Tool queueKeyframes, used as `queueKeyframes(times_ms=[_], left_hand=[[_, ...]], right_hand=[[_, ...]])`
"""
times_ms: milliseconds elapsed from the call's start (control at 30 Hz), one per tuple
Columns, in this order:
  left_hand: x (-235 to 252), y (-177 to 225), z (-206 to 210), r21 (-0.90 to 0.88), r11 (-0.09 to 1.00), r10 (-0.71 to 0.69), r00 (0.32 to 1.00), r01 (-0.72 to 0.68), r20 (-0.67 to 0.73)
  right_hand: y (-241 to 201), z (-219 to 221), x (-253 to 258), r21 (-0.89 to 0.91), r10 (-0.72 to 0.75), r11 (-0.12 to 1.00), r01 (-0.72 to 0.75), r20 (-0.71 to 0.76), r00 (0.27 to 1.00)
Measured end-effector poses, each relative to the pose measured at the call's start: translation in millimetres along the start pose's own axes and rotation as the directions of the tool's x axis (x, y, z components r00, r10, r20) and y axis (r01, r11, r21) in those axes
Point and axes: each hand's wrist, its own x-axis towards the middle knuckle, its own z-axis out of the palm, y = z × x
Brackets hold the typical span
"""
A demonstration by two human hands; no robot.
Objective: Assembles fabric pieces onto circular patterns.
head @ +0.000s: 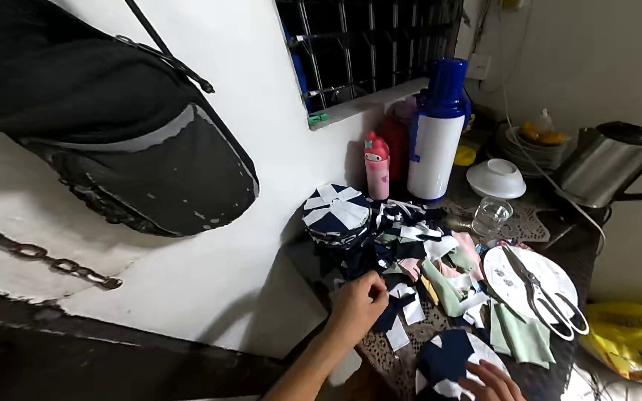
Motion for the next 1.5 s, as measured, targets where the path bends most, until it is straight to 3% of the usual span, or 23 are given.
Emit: queueKeyframes(times_ms=[100, 167, 333, 433, 533, 667, 800, 900, 1000, 1067, 1133, 1500], left_hand=[[-18.2, 12.6, 6.6, -0.489, 0.867, -0.039, 0.992, 0.094, 0.123], [-32.6, 22.7, 18.2, -0.648, 0.732, -0.05, 0.966, 0.209, 0.254], [-57.5, 30.2, 49.9, -0.7, 0.617, 0.019, 0.883, 0.359, 0.469], [-65.3, 27.8, 66.1, -0.704, 0.582, 0.103, 0.822, 0.407, 0.56], [-70.4, 25.7, 78.8, -0.688, 0.581, 0.164, 0.766, 0.434, 0.622], [-76.6, 27.4, 95.5, -0.698, 0.578, 0.199, 0.755, 0.424, 0.624], [-78.5, 33.4, 112.1, -0.651, 0.695, 0.133, 0.834, 0.307, 0.535], [-70.9, 37.9, 120.4, -0.517, 0.845, 0.148, 0.869, 0.137, 0.473], [-55.2, 44.9, 129.7, -0.314, 0.949, 0.181, 0.864, -0.027, 0.47], [-44.2, 48.4, 137.1, -0.174, 0.979, 0.181, 0.853, -0.108, 0.489], [-36.2, 50.6, 143.4, -0.068, 0.981, 0.189, 0.841, -0.179, 0.508], [-26.5, 53.4, 162.5, 0.087, 0.896, 0.353, 0.818, -0.435, 0.454]], right_hand=[[-7.2, 0.0, -1.1, 0.169, 0.036, 0.985, -0.028, -0.043, 0.998], [-10.6, 0.2, -3.9, 0.359, 0.146, 0.926, -0.116, -0.056, 0.988], [-11.2, -12.5, -14.3, 0.753, 0.371, 0.52, -0.403, 0.226, 0.901], [-4.3, -20.6, -22.8, 0.846, 0.39, 0.232, -0.48, 0.371, 0.843], [0.9, -24.8, -31.9, 0.871, 0.439, 0.078, -0.485, 0.407, 0.801], [4.7, -23.7, -43.5, 0.88, 0.528, 0.177, -0.44, 0.292, 0.797], [5.0, -27.1, -46.9, 0.755, 0.609, 0.433, -0.492, 0.157, 0.777], [13.0, -27.9, -46.1, 0.515, 0.573, 0.697, -0.499, 0.018, 0.819], [23.5, -29.7, -36.1, 0.087, 0.477, 0.878, -0.471, -0.076, 0.875], [28.1, -31.4, -26.6, -0.129, 0.458, 0.877, -0.463, -0.069, 0.886], [32.5, -31.9, -19.8, -0.229, 0.47, 0.853, -0.469, -0.053, 0.881], [43.8, -26.8, -16.2, -0.334, 0.478, 0.802, -0.495, -0.137, 0.868]])
